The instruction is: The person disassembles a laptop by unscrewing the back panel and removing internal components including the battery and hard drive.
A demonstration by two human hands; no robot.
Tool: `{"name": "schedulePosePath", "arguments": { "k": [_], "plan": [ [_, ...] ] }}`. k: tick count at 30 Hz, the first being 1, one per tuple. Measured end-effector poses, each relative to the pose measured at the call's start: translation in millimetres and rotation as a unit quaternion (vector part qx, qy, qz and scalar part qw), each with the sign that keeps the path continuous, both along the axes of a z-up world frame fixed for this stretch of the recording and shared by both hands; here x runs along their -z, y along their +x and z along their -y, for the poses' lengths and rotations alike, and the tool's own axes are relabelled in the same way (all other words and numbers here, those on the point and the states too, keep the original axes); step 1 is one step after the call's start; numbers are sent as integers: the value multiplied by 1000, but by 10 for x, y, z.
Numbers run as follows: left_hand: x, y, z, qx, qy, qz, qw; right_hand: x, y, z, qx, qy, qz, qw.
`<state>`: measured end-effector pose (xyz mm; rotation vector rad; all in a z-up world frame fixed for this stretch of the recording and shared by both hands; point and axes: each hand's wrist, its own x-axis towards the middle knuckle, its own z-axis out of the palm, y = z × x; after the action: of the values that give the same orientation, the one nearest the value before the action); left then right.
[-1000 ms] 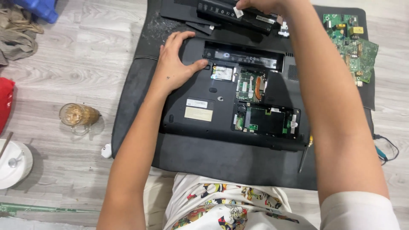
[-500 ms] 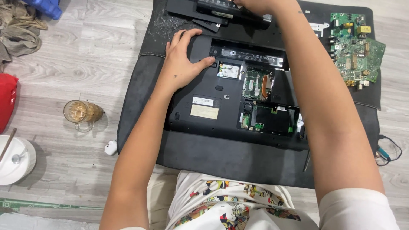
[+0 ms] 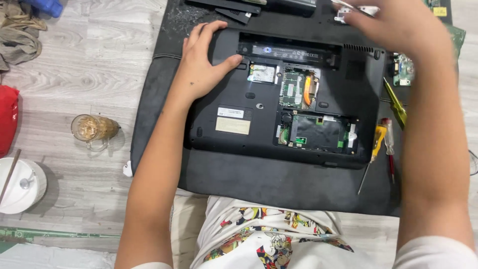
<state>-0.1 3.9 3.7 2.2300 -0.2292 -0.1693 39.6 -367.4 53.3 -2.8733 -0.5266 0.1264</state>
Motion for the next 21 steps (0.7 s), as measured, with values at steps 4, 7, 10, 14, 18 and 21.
{"name": "schedulePosePath", "arguments": {
  "k": [4,7,10,14,18,21],
  "plan": [
    [220,114,-64,35,-11,104,994,163,-519,686,32,46,7,998],
    [293,164,-74,46,-31,158,986,206,-966,805,99,109,-4,989],
    [286,177,-95,53,-58,190,979,302,-1208,765,153,107,-34,982],
    [337,187,-135,63,-174,184,965,206,-1247,481,215,147,-143,955],
    [391,219,-150,94,-242,173,950,377,-1231,456,216,165,-120,955],
    [405,229,-146,119,-263,189,938,540,-1264,493,218,49,-26,974]
  ]
}}
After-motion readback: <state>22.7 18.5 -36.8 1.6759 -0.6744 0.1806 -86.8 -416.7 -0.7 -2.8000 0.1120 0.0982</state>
